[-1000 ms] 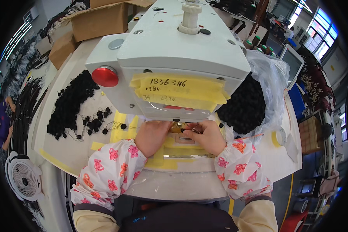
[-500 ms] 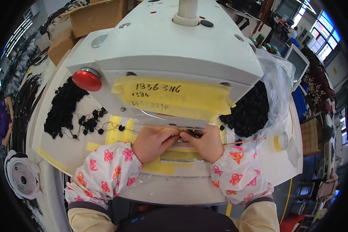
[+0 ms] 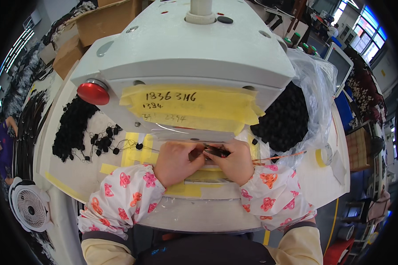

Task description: The person assembles small black leather components using an industrial sewing machine.

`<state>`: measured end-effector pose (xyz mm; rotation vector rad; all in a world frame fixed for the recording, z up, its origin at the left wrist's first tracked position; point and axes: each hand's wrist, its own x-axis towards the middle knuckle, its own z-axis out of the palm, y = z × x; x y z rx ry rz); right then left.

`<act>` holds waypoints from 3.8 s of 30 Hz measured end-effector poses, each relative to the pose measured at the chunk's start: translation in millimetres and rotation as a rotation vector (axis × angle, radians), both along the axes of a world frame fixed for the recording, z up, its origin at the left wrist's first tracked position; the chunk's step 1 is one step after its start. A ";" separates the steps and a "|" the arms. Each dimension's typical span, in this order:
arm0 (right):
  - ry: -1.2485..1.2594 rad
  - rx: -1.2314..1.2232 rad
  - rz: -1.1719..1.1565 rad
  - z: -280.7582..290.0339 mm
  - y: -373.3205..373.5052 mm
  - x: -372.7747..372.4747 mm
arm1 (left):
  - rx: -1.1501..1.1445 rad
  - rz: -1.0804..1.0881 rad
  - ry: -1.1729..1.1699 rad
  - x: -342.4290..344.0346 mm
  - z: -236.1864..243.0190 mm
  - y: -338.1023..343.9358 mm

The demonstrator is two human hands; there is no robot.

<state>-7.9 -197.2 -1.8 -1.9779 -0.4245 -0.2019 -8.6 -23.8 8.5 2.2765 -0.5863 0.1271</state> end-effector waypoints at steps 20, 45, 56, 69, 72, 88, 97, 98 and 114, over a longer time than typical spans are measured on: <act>0.128 -0.215 0.276 19.7 -27.4 15.5 | -0.021 0.006 0.087 6.2 -14.0 24.1; 0.145 -0.360 0.181 19.8 -18.7 12.7 | 0.150 -0.055 -0.460 8.8 -11.9 15.1; -0.393 -0.671 0.064 -0.4 -2.2 11.3 | 0.360 -0.068 -0.683 8.9 -8.5 10.1; -0.469 -0.731 0.043 1.0 -3.5 10.0 | 0.427 0.011 -0.585 6.3 -13.1 5.5; -0.444 -0.676 0.079 -1.6 -6.6 12.5 | 0.368 -0.008 -0.562 8.3 -16.3 9.6; -0.531 -0.713 0.020 -10.4 0.7 14.6 | 0.335 -0.024 -0.611 9.8 -13.7 4.4; -0.467 -0.731 -0.057 -7.7 -2.1 17.3 | 0.226 -0.055 -0.627 16.4 -17.7 5.2; -0.472 -0.759 -0.095 -8.3 -5.2 18.4 | 0.282 -0.066 -0.591 15.8 -16.4 3.8; -0.511 -0.694 0.034 -7.7 6.4 -24.3 | 0.018 0.137 -0.298 13.3 -23.7 10.9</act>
